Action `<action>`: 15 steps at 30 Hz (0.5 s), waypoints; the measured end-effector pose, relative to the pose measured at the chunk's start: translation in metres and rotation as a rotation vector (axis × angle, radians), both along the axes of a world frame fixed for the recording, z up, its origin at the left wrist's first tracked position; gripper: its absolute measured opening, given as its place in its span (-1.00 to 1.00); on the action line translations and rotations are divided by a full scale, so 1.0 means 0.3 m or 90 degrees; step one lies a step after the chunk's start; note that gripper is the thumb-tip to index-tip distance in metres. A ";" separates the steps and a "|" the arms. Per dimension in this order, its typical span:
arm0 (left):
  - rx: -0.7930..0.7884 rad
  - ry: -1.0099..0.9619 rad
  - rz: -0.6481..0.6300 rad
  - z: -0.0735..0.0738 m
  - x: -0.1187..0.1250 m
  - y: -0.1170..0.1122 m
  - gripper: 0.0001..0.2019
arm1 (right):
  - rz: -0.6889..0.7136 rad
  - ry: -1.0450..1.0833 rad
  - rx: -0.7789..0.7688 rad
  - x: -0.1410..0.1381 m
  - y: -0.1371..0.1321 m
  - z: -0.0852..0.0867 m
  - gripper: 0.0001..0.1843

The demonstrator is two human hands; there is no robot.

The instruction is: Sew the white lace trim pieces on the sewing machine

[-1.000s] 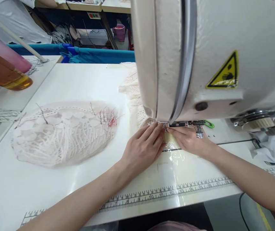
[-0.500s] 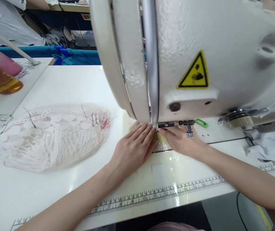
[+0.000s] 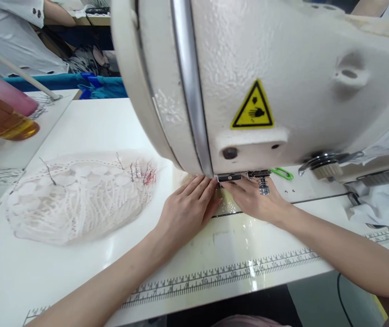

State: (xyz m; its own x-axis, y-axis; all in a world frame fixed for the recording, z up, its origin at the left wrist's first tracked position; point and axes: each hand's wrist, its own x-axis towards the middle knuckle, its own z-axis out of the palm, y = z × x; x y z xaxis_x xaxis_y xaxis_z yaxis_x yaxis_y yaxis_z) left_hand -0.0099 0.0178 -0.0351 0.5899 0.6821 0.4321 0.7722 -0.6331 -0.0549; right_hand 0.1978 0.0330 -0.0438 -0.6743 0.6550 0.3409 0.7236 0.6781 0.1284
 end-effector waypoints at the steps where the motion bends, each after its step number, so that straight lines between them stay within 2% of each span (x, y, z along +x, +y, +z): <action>1: 0.003 0.003 0.001 0.000 0.000 0.000 -0.64 | 0.006 0.001 -0.014 0.002 0.003 0.008 -0.52; 5: -0.007 0.005 0.010 0.001 0.001 -0.001 -0.62 | -0.011 0.061 -0.052 0.012 0.018 0.015 -0.61; 10: -0.020 0.009 0.022 0.002 0.002 -0.002 -0.59 | -0.088 0.179 -0.072 0.008 0.033 -0.024 -0.71; 12: -0.014 0.013 0.028 0.003 0.003 -0.002 -0.58 | -0.118 0.220 -0.080 0.005 0.037 -0.031 -0.67; 15: -0.003 0.023 0.040 0.004 0.009 -0.006 -0.59 | -0.093 0.253 -0.074 0.009 0.040 -0.022 -0.60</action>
State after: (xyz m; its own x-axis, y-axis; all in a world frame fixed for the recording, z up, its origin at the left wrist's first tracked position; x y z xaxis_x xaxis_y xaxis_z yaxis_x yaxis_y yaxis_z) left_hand -0.0072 0.0159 -0.0339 0.5608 0.7204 0.4081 0.8081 -0.5835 -0.0807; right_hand 0.2006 0.0451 -0.0504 -0.4025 0.7837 0.4732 0.7908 0.5580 -0.2515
